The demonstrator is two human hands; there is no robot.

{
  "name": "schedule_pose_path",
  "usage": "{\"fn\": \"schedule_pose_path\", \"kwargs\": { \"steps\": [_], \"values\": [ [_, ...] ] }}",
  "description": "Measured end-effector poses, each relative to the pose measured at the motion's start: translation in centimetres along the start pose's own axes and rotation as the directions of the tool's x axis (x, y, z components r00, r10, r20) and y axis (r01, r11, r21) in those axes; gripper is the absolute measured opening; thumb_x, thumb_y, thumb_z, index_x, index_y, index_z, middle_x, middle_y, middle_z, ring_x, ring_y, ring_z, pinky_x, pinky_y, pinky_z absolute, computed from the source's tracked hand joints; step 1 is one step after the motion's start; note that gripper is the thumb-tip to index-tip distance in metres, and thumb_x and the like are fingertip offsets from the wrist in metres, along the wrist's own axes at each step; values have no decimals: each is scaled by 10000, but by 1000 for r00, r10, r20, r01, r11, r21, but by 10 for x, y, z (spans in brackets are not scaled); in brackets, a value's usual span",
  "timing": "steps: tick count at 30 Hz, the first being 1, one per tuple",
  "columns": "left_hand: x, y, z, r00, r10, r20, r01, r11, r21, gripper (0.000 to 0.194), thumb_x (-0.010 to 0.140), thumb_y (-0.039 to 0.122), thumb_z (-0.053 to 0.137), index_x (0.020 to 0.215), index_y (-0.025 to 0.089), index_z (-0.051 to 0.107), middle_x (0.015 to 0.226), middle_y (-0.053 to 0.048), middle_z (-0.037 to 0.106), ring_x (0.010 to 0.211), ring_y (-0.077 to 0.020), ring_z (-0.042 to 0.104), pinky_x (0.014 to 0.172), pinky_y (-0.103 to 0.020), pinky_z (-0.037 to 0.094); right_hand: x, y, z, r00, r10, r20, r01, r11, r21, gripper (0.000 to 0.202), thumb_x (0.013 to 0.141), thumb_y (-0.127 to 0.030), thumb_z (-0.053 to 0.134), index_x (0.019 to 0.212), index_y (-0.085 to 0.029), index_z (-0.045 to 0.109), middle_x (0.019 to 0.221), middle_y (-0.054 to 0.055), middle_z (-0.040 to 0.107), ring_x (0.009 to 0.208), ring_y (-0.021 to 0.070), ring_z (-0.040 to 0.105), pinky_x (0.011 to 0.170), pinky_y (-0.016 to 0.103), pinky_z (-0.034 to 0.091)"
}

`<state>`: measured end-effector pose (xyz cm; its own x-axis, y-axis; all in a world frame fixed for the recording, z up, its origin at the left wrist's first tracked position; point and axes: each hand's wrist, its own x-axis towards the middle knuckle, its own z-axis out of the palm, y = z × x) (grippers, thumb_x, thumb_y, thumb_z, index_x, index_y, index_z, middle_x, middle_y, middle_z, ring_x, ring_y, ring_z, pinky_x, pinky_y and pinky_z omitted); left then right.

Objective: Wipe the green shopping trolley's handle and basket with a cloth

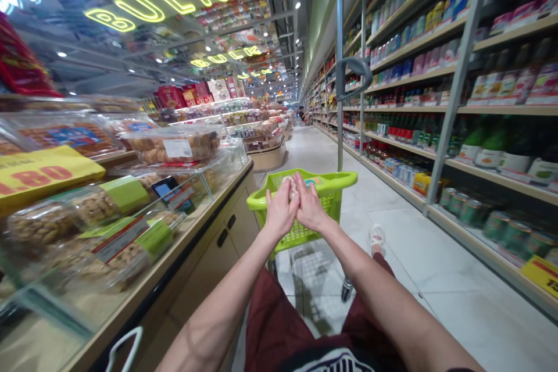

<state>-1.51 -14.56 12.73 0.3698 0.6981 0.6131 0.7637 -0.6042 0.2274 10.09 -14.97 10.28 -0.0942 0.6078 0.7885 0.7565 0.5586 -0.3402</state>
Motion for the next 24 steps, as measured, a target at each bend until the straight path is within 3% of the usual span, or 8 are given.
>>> {"fn": "schedule_pose_path", "kwargs": {
  "steps": [5, 10, 13, 18, 24],
  "values": [
    [18, 19, 12, 997, -72, -38, 75, 991, 110, 452, 775, 403, 460, 1170, 184, 436, 1192, -107, 514, 1096, -261, 460, 1017, -543, 177, -9, 25, -13, 966, 100, -237, -83, 993, 80, 686, 723, -181, 383, 1358, -97, 138, 1300, 136, 418, 1191, 210, 387, 994, 416, 298],
    [14, 22, 20, 1000, 20, -20, -16, 984, 178, 282, 805, 270, 409, 1072, 217, 484, 1218, -79, 480, 1188, -230, 369, 1026, -498, 186, -16, 32, -2, 978, 110, -179, -132, 985, -114, 517, 805, -199, 340, 1314, -138, 278, 1250, 125, 480, 1168, 223, 415, 1015, 479, 203],
    [3, 4, 12, 999, 49, 2, -48, 979, 200, 348, 783, 214, 415, 1130, 230, 443, 1305, -59, 415, 1221, -209, 331, 1033, -466, 198, -17, 32, 0, 984, 99, -150, -127, 973, -195, 478, 828, -223, 353, 1300, -163, 307, 1241, 114, 491, 1153, 233, 429, 1004, 513, 177],
    [-11, -26, -10, 998, -54, 14, 50, 976, 210, 407, 735, 165, 422, 1131, 257, 443, 1305, -35, 432, 1178, -200, 393, 1020, -485, 221, -18, 32, 2, 985, 63, -159, -98, 970, -222, 498, 827, -218, 360, 1317, -173, 280, 1176, 106, 543, 1119, 226, 459, 998, 517, 179],
    [-5, -14, 9, 999, 26, -39, -21, 992, 125, 487, 731, 162, 416, 1216, 186, 391, 1329, -68, 413, 1223, -186, 348, 1040, -460, 199, -20, 31, 11, 983, 30, -179, -83, 951, -296, 487, 820, -207, 368, 1302, -163, 309, 1216, 121, 508, 1141, 230, 435, 998, 515, 168]
  ]
}}
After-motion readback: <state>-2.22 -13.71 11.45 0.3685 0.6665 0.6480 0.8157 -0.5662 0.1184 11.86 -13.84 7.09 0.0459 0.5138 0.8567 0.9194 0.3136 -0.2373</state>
